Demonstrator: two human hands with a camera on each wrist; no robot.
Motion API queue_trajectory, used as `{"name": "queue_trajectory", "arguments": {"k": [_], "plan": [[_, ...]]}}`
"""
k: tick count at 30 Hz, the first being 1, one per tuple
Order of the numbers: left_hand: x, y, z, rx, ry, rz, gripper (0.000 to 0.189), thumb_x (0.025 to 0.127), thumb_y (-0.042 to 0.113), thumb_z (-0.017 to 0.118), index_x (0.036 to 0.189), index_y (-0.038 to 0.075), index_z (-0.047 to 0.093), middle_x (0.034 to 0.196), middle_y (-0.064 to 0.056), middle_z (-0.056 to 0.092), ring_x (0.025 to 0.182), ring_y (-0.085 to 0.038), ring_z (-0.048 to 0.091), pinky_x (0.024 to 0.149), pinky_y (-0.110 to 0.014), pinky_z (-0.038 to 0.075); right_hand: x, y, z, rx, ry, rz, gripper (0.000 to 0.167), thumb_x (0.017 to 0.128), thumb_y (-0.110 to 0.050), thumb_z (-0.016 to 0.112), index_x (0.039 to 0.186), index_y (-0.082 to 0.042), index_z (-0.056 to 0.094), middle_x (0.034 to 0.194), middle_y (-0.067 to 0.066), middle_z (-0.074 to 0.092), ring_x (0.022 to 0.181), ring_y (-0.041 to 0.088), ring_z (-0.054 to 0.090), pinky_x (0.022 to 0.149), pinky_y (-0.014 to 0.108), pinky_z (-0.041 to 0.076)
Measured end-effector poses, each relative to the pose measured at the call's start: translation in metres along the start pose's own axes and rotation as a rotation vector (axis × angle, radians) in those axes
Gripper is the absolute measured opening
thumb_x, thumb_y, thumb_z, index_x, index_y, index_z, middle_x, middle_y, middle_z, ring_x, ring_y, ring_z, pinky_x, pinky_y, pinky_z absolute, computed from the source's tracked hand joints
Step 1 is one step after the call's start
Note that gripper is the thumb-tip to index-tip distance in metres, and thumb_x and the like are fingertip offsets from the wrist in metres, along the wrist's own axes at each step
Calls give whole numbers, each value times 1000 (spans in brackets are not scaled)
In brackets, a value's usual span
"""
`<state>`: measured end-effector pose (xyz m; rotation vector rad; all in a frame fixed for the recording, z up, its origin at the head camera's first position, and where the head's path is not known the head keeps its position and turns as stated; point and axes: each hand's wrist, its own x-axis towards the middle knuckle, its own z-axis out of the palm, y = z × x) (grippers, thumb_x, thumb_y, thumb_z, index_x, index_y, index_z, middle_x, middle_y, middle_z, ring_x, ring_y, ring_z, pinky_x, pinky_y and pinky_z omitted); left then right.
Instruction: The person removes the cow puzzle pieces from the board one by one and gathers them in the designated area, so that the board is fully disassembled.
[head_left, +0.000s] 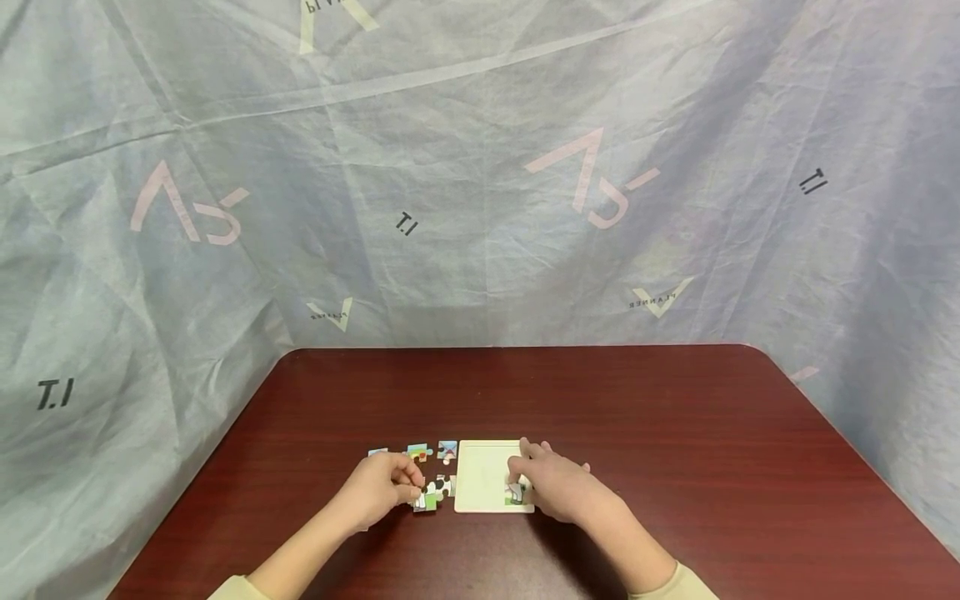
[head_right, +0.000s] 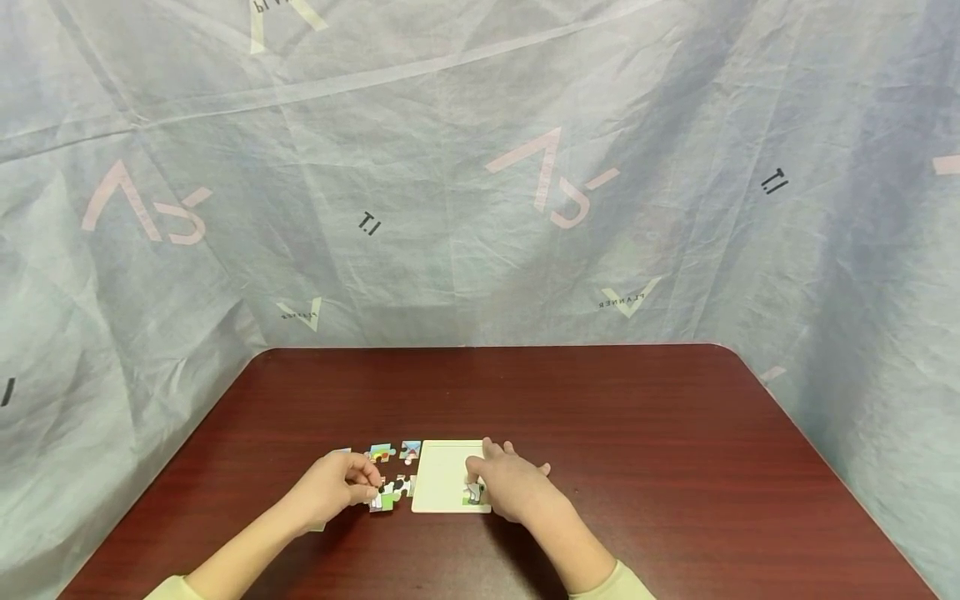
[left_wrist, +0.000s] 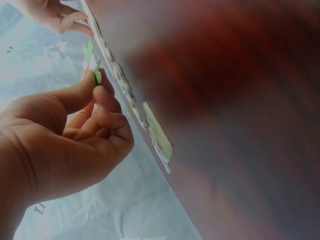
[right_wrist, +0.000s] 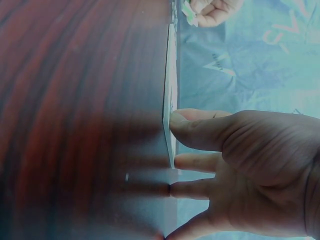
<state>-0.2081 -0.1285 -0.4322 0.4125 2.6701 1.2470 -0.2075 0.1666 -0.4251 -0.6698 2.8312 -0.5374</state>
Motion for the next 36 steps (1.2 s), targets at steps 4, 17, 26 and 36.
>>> {"name": "queue_trajectory", "arguments": {"k": [4, 17, 26, 36], "plan": [[-4, -2, -3, 13, -4, -6, 12, 87, 0, 76, 84, 7, 67, 71, 1, 59, 67, -16, 54, 58, -28, 45, 0, 0, 0, 1, 3, 0, 28, 89, 4, 69, 98, -22, 60, 155, 23, 38, 138, 50, 39, 75, 86, 35], [-11, -6, -7, 75, -18, -19, 18, 81, -5, 79, 77, 9, 67, 65, 3, 58, 64, -14, 53, 56, -26, 41, 1, 2, 3, -3, 14, -7, 28, 89, 4, 68, 98, -21, 59, 155, 24, 39, 137, 50, 40, 75, 86, 36], [-15, -6, -8, 66, -34, -23, 19, 79, -6, 79, 77, 9, 67, 67, 3, 58, 66, -15, 53, 56, -25, 42, 1, 2, 4, -4, 19, -15, 29, 88, 5, 67, 98, -21, 60, 154, 24, 40, 137, 50, 40, 74, 85, 36], [-16, -6, -8, 90, -25, -25, 18, 78, -5, 81, 78, 9, 68, 70, 3, 58, 67, -13, 52, 58, -26, 43, 1, 1, 3, -9, 16, -9, 28, 89, 4, 68, 99, -21, 61, 154, 24, 40, 137, 50, 40, 74, 85, 37]]}}
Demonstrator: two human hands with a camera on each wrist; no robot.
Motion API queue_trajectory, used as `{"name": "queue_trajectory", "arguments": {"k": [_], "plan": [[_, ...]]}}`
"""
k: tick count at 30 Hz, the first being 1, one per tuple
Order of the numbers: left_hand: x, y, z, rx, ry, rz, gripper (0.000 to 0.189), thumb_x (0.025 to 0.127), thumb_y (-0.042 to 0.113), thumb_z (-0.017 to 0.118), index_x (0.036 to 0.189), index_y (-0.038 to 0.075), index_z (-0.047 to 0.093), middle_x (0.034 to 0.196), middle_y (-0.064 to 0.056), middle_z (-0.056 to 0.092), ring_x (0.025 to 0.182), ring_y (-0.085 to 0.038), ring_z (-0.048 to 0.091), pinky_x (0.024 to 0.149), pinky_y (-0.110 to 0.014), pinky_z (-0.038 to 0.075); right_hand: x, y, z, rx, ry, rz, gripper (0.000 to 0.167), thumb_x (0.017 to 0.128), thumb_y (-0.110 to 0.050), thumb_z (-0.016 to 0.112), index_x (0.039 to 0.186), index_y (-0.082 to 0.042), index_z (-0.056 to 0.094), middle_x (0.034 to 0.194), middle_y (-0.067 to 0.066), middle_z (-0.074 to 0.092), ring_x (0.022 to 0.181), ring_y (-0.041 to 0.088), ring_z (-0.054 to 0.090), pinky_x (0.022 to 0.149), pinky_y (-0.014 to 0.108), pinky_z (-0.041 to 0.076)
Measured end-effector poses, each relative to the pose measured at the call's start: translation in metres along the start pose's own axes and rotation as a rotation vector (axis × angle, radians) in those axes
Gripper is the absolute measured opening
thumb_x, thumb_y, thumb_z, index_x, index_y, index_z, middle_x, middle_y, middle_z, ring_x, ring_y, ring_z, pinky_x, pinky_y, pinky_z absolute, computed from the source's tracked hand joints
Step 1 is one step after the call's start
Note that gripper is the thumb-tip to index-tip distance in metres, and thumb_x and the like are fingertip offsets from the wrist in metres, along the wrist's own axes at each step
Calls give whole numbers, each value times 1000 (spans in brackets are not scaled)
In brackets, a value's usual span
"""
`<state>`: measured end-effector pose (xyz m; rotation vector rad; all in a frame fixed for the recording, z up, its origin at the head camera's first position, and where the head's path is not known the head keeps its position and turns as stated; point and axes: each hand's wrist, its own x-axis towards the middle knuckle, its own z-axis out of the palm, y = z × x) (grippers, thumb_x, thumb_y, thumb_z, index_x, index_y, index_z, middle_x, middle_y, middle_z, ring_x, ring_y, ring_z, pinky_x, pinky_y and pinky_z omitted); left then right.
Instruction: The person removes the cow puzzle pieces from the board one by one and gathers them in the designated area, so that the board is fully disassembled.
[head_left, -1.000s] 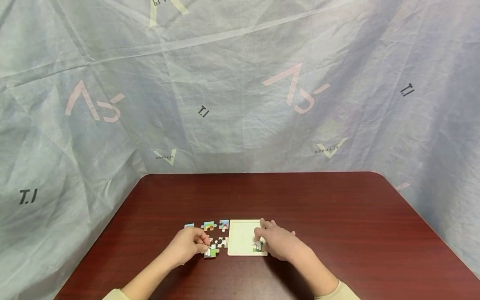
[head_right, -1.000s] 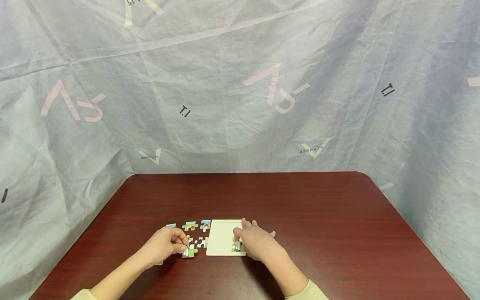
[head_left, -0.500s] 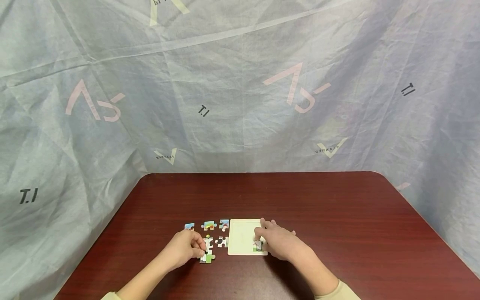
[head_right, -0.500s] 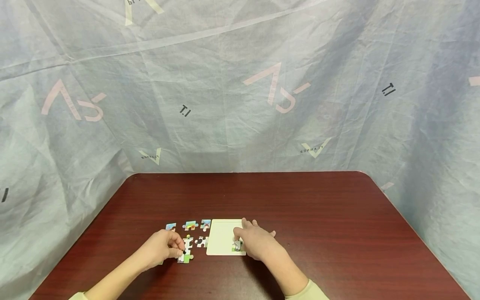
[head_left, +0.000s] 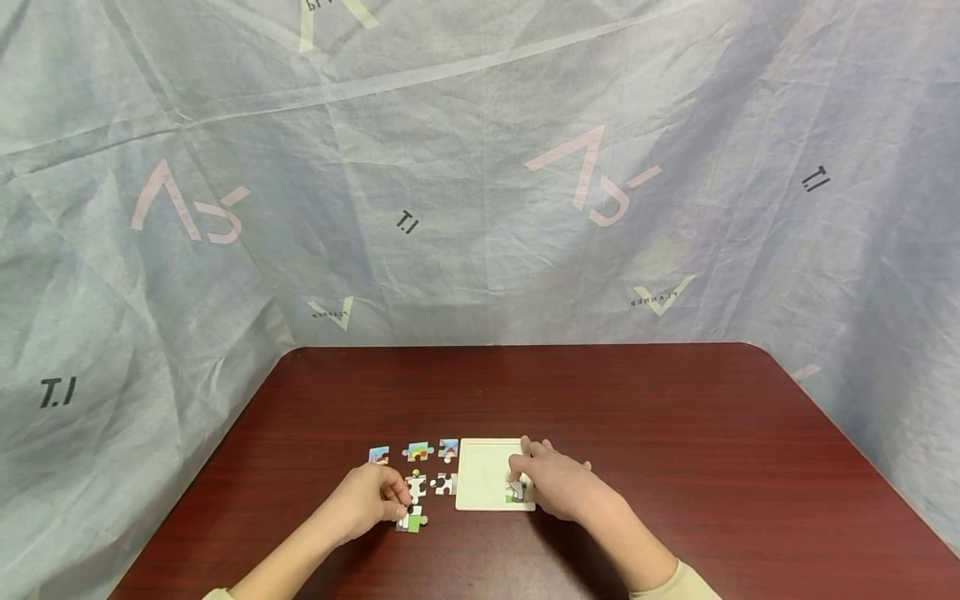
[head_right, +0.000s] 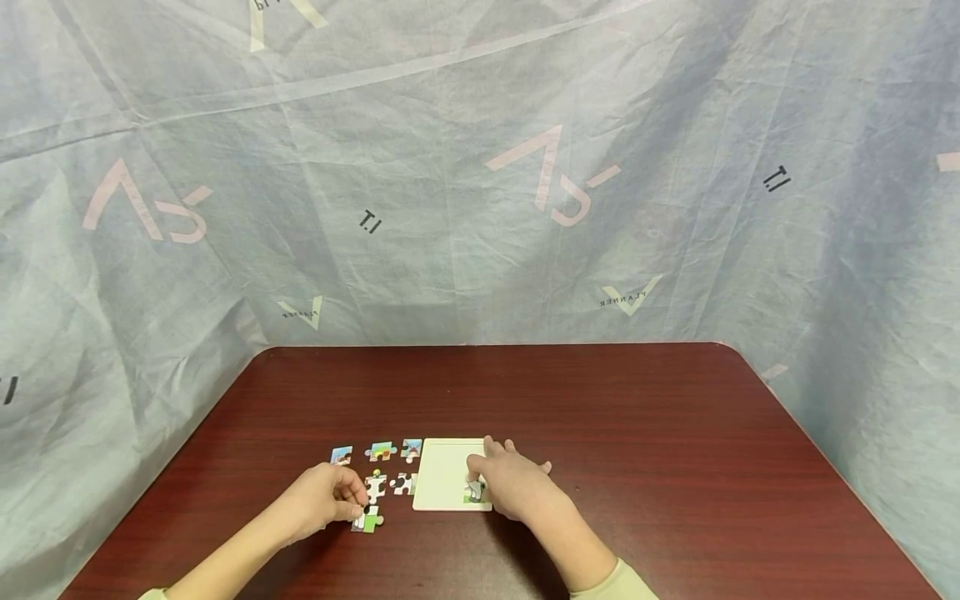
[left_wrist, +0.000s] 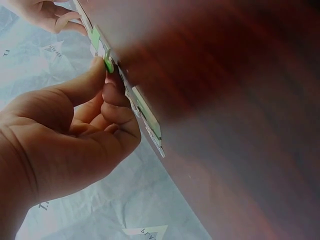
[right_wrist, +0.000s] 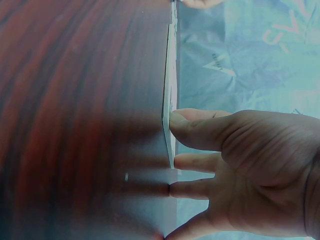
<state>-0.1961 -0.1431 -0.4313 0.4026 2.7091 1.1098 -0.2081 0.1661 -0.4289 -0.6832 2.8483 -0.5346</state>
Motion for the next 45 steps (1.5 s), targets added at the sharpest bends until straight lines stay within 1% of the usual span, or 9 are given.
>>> {"name": "queue_trajectory", "arguments": {"k": [5, 10, 16, 25, 29, 34, 42, 45], "plan": [[-1, 1, 0, -17, 1, 3, 20, 77, -7, 81, 79, 7, 68, 71, 1, 57, 67, -15, 53, 58, -26, 44, -1, -1, -1, 3, -1, 7, 27, 89, 3, 69, 98, -21, 60, 154, 24, 39, 137, 50, 40, 75, 85, 36], [0, 2, -1, -31, -1, -21, 20, 77, -9, 80, 81, 7, 67, 73, -1, 57, 68, -16, 52, 57, -26, 44, -1, -1, -2, 2, 5, 5, 27, 89, 2, 70, 98, -21, 59, 154, 25, 40, 137, 50, 41, 74, 85, 36], [0, 3, -1, -24, 10, -36, 21, 76, -8, 81, 82, 7, 67, 74, -1, 57, 67, -16, 53, 57, -26, 43, -1, -1, -2, 2, 5, 3, 28, 89, 3, 69, 98, -21, 59, 154, 25, 40, 137, 50, 41, 74, 85, 36], [1, 6, 0, -39, 2, -43, 21, 78, -4, 82, 82, 7, 65, 73, 0, 57, 67, -16, 52, 58, -27, 44, -1, -1, 0, -10, 1, -7, 28, 90, 5, 67, 99, -20, 60, 154, 24, 40, 136, 50, 42, 72, 83, 39], [3, 9, 3, -42, 2, -16, 21, 77, -4, 83, 81, 7, 65, 72, 1, 57, 67, -15, 52, 57, -25, 43, 0, 0, 0, -19, -1, -4, 28, 90, 4, 66, 100, -21, 60, 154, 24, 40, 137, 49, 41, 72, 83, 39], [7, 13, 7, -67, -20, 18, 19, 78, -6, 81, 81, 5, 66, 72, 0, 56, 67, -15, 53, 56, -24, 43, 0, 1, 0, -30, 5, -8, 28, 89, 4, 66, 100, -20, 60, 154, 24, 41, 136, 49, 42, 70, 83, 40], [15, 21, 16, -77, -63, 36, 17, 80, -3, 81, 82, 6, 67, 73, 1, 57, 65, -14, 52, 55, -25, 42, -2, 0, -2, -33, 27, -35, 30, 87, 6, 68, 101, -19, 57, 152, 24, 42, 134, 49, 45, 66, 80, 43], [17, 25, 20, -69, -75, 52, 18, 80, -3, 81, 82, 7, 66, 73, 2, 58, 63, -13, 52, 54, -25, 41, -1, 0, -2, -22, 32, -30, 29, 88, 2, 72, 104, -17, 56, 151, 23, 44, 133, 48, 47, 67, 79, 44]]}}
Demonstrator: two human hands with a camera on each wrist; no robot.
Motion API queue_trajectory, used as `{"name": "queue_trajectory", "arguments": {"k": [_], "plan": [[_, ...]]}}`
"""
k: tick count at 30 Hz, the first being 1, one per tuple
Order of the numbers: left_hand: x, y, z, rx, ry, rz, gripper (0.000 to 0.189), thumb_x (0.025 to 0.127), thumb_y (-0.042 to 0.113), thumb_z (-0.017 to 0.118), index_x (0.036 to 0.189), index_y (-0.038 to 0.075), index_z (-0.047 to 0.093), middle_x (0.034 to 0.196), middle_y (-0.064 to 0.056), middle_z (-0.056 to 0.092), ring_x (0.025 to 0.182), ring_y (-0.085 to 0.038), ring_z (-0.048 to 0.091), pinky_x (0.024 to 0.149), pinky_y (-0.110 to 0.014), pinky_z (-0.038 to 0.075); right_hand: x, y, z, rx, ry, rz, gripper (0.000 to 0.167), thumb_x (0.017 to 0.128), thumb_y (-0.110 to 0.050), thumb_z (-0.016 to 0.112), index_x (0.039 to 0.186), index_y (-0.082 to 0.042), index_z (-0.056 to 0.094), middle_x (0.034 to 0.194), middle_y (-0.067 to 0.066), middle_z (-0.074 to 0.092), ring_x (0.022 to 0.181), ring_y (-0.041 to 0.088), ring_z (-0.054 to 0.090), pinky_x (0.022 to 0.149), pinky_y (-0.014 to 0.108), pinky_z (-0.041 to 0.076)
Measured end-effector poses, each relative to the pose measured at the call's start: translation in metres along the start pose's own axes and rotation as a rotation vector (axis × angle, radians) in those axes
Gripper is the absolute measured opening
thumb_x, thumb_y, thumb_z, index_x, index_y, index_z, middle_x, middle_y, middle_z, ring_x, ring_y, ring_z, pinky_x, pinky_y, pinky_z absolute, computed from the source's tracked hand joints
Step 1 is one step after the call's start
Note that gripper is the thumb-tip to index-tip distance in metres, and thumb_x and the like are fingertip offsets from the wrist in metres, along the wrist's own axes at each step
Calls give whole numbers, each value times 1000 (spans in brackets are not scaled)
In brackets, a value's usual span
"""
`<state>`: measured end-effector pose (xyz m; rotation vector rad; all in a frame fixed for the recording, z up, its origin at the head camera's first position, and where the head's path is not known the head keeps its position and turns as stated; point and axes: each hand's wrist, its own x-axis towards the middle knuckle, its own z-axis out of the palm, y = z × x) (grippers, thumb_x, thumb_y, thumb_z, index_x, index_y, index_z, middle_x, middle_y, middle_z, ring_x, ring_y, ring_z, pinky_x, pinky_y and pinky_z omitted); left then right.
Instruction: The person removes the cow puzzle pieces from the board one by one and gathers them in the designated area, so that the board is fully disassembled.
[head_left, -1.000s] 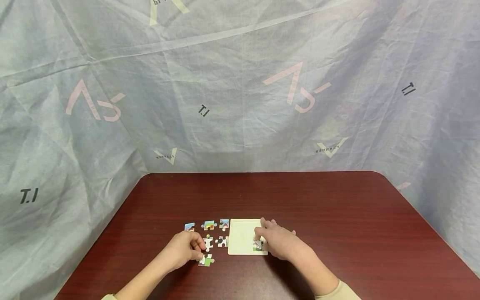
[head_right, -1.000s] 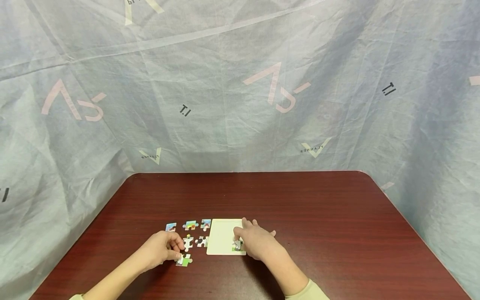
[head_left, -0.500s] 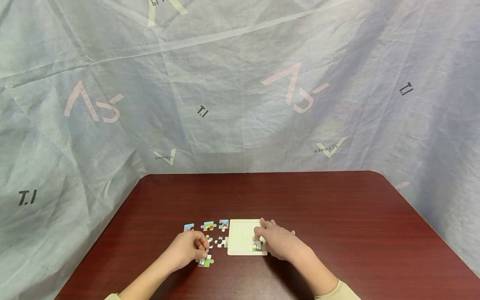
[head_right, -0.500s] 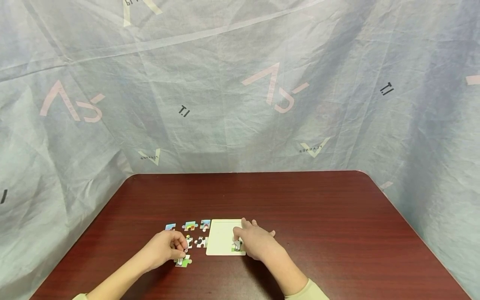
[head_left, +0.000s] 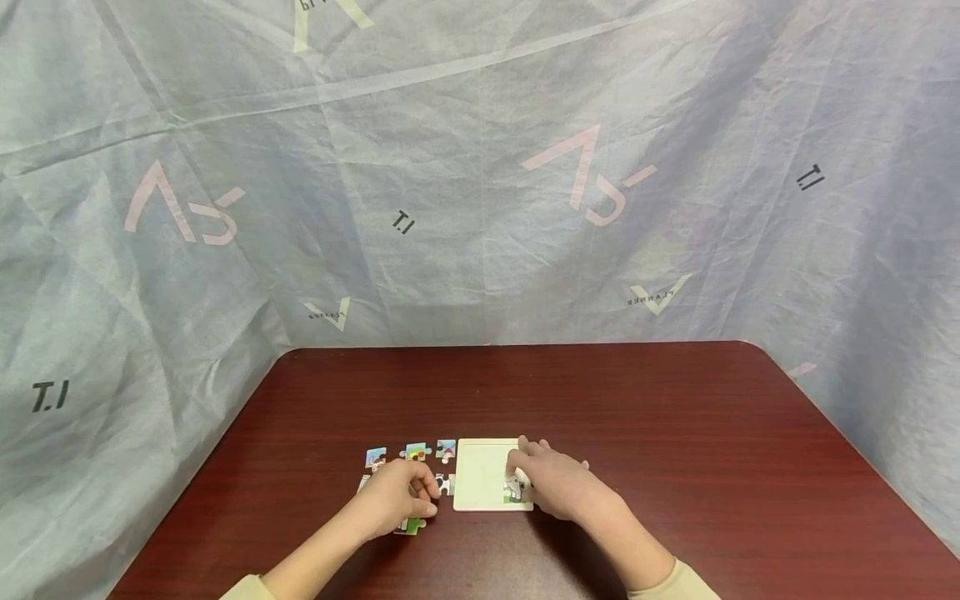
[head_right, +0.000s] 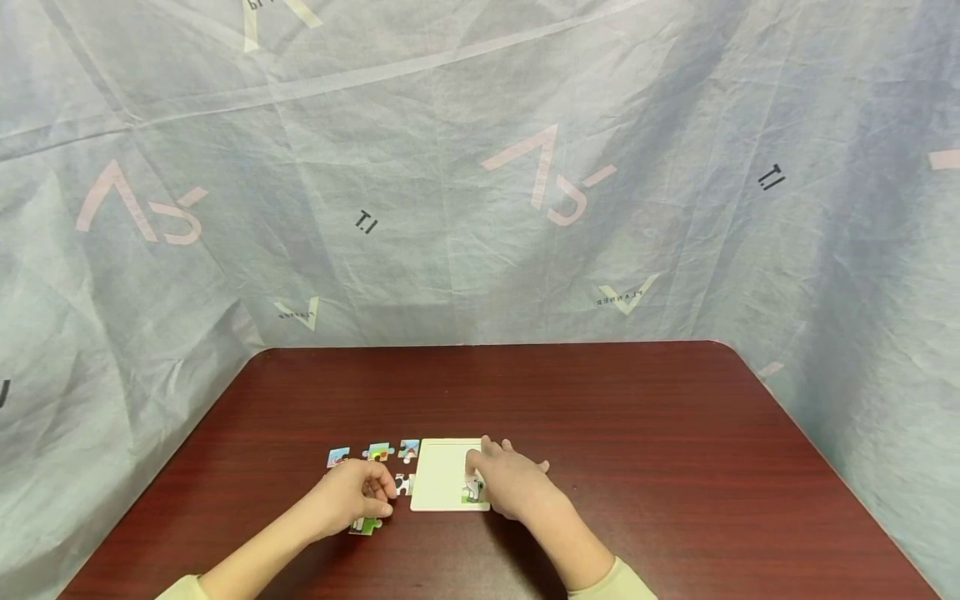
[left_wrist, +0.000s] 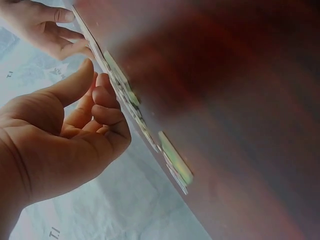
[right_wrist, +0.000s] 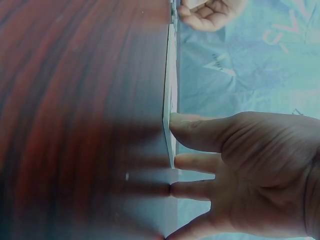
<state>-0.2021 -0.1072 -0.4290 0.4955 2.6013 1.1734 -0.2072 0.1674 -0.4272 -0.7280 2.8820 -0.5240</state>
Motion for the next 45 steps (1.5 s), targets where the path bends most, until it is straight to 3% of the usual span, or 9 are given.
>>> {"name": "queue_trajectory", "arguments": {"k": [3, 9, 15, 22, 32, 45], "plan": [[3, 4, 4, 1, -11, 16, 18, 80, -4, 81, 81, 7, 66, 72, 2, 57, 62, -13, 51, 54, -24, 41, 2, 0, 0, 9, 9, 42, 33, 88, -5, 76, 114, -12, 58, 149, 21, 48, 132, 46, 49, 73, 79, 44], [10, 10, 13, 13, -21, 75, 20, 78, -3, 83, 80, 8, 66, 70, 4, 57, 63, -9, 51, 58, -25, 44, 6, -1, 1, -27, 21, 111, 66, 86, -11, 79, 142, 3, 47, 141, 19, 57, 129, 44, 53, 77, 75, 46], [21, 24, 23, 49, -14, 130, 22, 77, -2, 84, 78, 10, 66, 69, 6, 57, 63, -7, 51, 60, -25, 44, 6, -1, 1, -35, 27, 129, 68, 86, -11, 79, 144, 3, 47, 142, 19, 56, 129, 43, 54, 79, 75, 46], [34, 35, 35, 35, -30, 126, 21, 76, -3, 84, 77, 9, 67, 68, 4, 57, 62, -7, 52, 59, -25, 45, 5, -2, 1, -36, 37, 128, 68, 85, -10, 79, 144, 4, 48, 140, 22, 57, 127, 43, 55, 77, 75, 47], [47, 40, 51, -15, -14, 107, 22, 72, -6, 85, 80, 5, 68, 68, 2, 58, 62, -8, 52, 60, -26, 45, 5, -2, 2, -67, 57, 100, 68, 84, -12, 81, 142, 4, 49, 137, 23, 59, 121, 45, 59, 71, 73, 49], [60, 47, 64, 46, -6, 90, 38, 67, 0, 90, 95, 4, 65, 67, 3, 56, 58, -8, 50, 59, -26, 44, 4, -2, 2, -75, 37, 108, 70, 85, -13, 81, 144, 4, 47, 140, 20, 58, 121, 46, 58, 73, 74, 48]]}}
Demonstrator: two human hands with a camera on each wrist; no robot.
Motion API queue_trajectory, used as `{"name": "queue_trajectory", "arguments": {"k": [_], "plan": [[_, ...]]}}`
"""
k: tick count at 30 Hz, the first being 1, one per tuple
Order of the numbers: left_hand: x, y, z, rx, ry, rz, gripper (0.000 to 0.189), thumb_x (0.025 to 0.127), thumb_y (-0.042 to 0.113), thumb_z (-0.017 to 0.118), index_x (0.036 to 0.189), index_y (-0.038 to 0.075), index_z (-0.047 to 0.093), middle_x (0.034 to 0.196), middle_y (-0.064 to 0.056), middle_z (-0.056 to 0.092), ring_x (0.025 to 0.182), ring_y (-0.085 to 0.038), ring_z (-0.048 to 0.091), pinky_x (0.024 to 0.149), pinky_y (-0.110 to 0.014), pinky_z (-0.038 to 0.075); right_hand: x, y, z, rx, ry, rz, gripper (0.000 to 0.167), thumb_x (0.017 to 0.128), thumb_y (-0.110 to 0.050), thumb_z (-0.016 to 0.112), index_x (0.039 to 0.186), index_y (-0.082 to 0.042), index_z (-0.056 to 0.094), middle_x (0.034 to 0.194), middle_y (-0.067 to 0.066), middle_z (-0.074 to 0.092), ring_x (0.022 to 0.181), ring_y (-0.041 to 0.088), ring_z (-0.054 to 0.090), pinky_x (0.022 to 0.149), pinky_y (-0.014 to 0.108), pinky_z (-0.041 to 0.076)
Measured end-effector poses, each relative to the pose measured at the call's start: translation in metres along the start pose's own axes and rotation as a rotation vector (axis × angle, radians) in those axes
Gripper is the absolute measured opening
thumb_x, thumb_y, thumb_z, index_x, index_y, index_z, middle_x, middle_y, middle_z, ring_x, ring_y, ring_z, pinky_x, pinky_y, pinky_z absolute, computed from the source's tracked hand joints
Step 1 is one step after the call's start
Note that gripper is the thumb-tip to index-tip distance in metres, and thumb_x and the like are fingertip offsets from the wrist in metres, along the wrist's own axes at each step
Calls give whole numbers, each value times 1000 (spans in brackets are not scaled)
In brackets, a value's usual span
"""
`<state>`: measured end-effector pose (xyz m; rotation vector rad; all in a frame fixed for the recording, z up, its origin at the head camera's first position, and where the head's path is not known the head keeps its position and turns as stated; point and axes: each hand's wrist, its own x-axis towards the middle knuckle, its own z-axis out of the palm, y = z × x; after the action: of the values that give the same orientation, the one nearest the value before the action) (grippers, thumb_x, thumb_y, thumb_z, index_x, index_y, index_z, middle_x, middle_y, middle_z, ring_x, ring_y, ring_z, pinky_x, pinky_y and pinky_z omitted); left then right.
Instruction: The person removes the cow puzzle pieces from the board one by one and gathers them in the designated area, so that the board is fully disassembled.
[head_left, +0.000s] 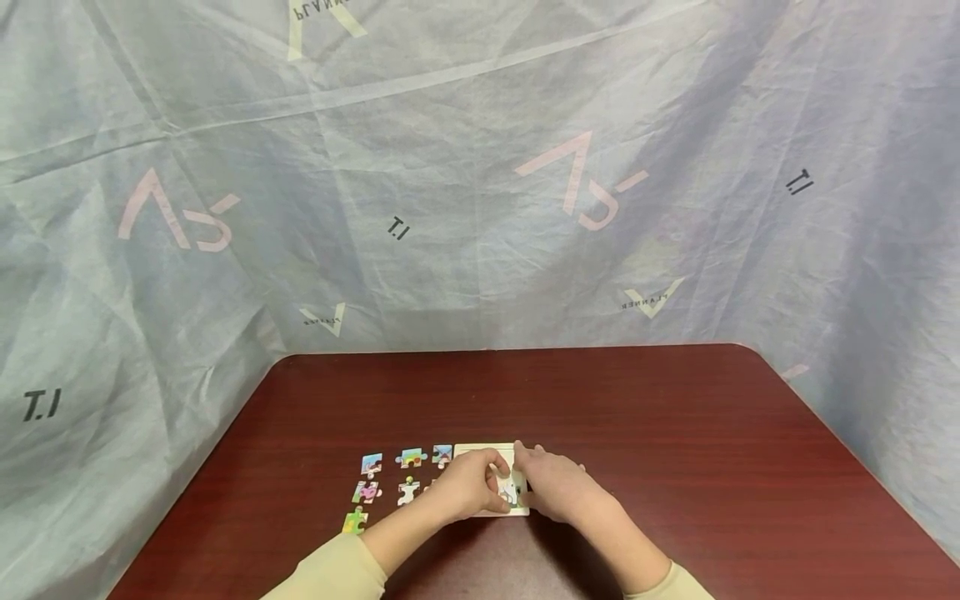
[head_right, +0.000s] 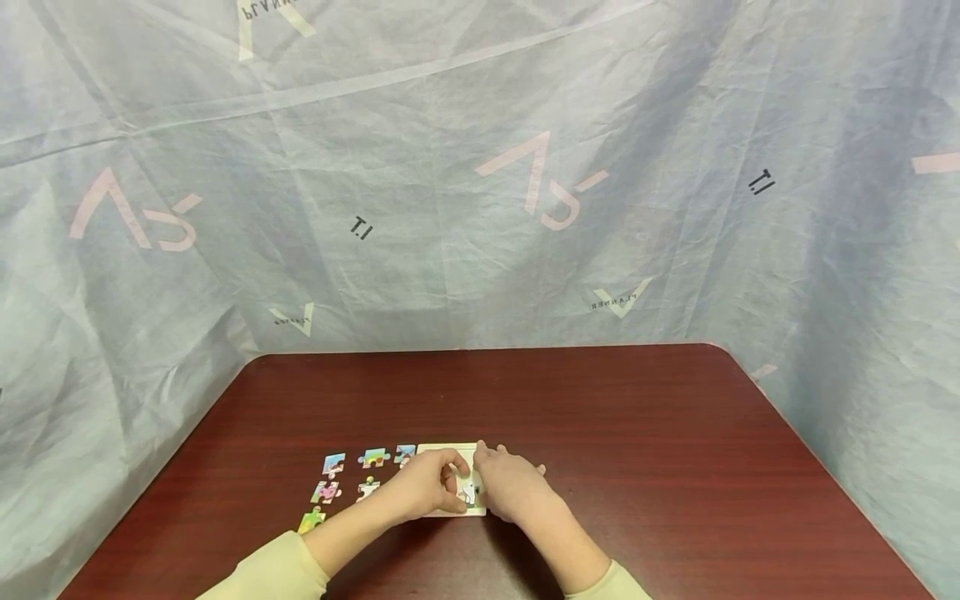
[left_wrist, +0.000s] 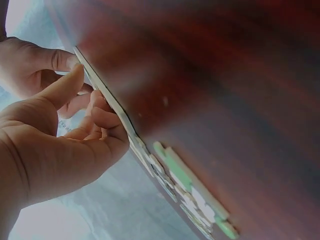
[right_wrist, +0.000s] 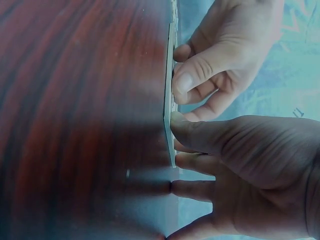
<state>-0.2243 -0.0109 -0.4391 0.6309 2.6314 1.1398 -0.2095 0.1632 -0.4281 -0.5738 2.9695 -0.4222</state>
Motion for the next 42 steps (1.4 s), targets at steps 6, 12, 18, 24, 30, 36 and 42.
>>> {"name": "queue_trajectory", "arguments": {"k": [6, 12, 18, 24, 30, 36, 42], "plan": [[1, 4, 4, 38, 0, -22, 37, 68, 2, 90, 93, 7, 64, 69, 3, 54, 60, -9, 48, 61, -26, 44, 0, -1, -1, -5, -9, 3, 69, 86, -14, 80, 144, 4, 47, 140, 20, 57, 121, 47, 58, 72, 74, 48], [1, 6, 6, 86, 1, -39, 34, 71, 2, 89, 92, 8, 63, 71, 1, 54, 60, -9, 47, 62, -27, 43, 0, -1, -2, -1, -13, 5, 69, 86, -14, 80, 144, 4, 47, 140, 21, 57, 121, 47, 58, 73, 75, 48], [2, 7, 8, 145, -5, -55, 29, 78, 6, 87, 93, 11, 62, 78, 2, 52, 65, -10, 46, 64, -28, 43, -1, 0, -2, 12, -23, 19, 70, 87, -15, 81, 145, 3, 46, 141, 19, 57, 123, 48, 56, 76, 76, 46], [1, 8, 8, 197, 2, -42, 29, 79, 8, 86, 93, 12, 61, 85, 2, 49, 75, -11, 45, 69, -28, 43, -1, -1, -3, 17, -29, 17, 70, 87, -15, 80, 146, 3, 46, 142, 16, 57, 126, 46, 55, 76, 77, 45], [1, 9, 9, 152, 32, -32, 26, 81, 2, 83, 90, 11, 60, 80, 3, 53, 70, -9, 48, 66, -27, 43, -1, -1, -2, 22, -23, 12, 70, 86, -13, 80, 145, 3, 46, 141, 16, 58, 125, 46, 55, 75, 76, 46], [2, 8, 9, 121, 61, -24, 24, 81, -2, 81, 88, 10, 61, 76, 4, 54, 66, -8, 49, 64, -27, 44, -2, -1, -3, 37, -21, 15, 70, 86, -11, 80, 145, 3, 46, 140, 17, 59, 124, 47, 55, 76, 77, 45], [4, 5, 11, 98, 84, -12, 20, 82, -1, 80, 87, 9, 65, 73, 6, 55, 65, -5, 50, 63, -25, 45, -1, -1, -3, 36, -16, 13, 69, 86, -11, 79, 145, 4, 46, 139, 18, 59, 124, 48, 55, 76, 77, 45]]}}
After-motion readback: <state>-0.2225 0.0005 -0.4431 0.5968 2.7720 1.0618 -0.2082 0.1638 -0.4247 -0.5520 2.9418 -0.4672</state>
